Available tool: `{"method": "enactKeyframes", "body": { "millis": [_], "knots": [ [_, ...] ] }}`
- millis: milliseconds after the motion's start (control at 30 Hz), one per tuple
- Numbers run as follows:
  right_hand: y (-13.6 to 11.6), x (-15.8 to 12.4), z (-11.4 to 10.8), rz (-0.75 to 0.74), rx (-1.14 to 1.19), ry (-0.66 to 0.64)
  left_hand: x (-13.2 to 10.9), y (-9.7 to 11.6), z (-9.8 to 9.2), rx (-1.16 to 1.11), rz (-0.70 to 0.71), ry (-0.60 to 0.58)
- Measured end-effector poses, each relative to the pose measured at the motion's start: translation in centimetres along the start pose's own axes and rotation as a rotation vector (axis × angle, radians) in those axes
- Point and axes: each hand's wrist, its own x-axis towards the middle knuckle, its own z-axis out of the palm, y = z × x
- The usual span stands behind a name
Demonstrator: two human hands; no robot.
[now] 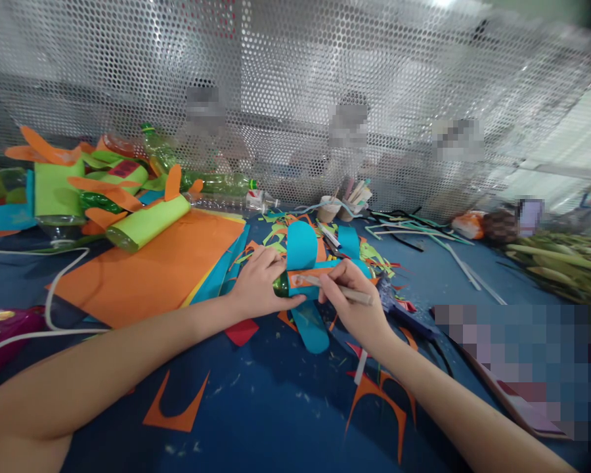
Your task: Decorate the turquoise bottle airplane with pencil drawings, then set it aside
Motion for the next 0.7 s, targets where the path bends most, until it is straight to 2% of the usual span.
{"method": "enactKeyframes", "body": {
  "millis": [333, 567, 700],
  "knots": [
    [-0.58, -0.05, 0.09, -0.008, 0.105, -0.013, 0.08, -0.02, -0.02, 0.036, 0.021, 0.006],
    [-0.56, -0.39, 0.23, -0.065, 0.038, 0.012, 0.15, -0.09, -0.03, 0.006, 0.021, -0.002],
    [-0.26, -0.31, 0.21, -0.043, 0.061, 0.008, 0.15, -0.04, -0.20, 0.005, 0.024, -0.001]
  ]
}}
